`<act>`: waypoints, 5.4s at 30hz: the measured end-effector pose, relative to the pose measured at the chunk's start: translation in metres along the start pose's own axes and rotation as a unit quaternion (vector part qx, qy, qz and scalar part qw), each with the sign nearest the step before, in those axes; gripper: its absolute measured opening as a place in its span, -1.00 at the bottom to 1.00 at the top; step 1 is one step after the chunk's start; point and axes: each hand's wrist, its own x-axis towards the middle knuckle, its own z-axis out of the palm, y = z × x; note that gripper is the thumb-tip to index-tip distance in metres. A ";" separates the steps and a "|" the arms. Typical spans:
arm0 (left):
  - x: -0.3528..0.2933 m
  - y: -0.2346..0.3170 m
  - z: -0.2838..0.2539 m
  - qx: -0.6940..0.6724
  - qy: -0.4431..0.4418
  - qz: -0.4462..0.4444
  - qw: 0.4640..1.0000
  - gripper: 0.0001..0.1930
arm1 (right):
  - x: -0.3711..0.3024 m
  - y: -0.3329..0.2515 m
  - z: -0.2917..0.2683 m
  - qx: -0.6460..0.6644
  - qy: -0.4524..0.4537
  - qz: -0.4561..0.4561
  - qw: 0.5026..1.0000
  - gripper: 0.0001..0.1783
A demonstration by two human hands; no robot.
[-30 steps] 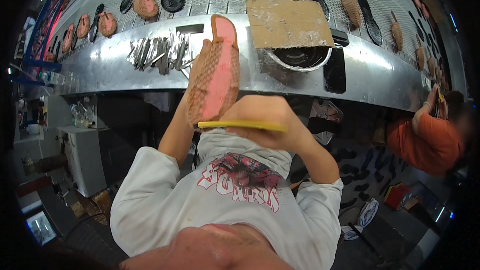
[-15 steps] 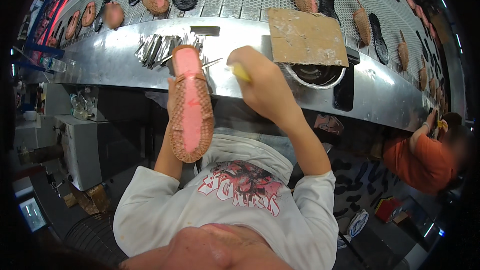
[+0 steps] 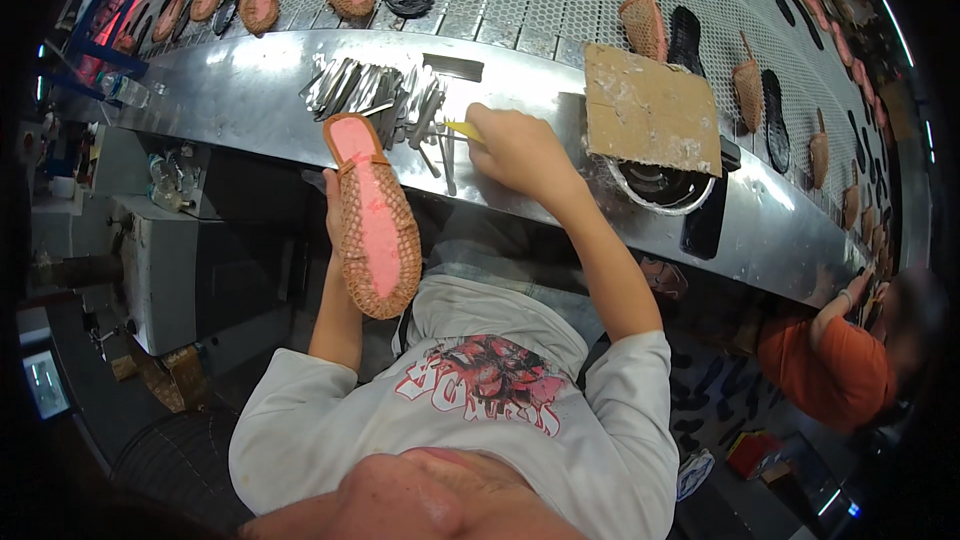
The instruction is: Applying adhesive to shoe soles and uppers using a brush on a manufacturing line.
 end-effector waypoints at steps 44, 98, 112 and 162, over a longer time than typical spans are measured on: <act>0.407 0.051 0.043 0.855 -0.009 0.182 0.485 -0.37 | -0.307 0.009 0.001 0.719 0.507 0.341 0.332 -0.49; 0.071 -0.139 0.104 0.226 -0.156 -0.123 0.954 -0.26 | -0.228 0.104 -0.125 0.462 0.352 0.160 0.798 -0.74; 0.085 -0.149 0.087 0.261 -0.079 -0.097 0.957 -0.21 | -0.199 0.127 -0.126 0.377 0.179 0.168 0.893 -0.77; 0.041 -0.136 0.174 0.376 -0.066 -0.138 0.914 -0.39 | -0.197 -0.015 -0.121 0.211 0.163 -0.264 0.927 -0.66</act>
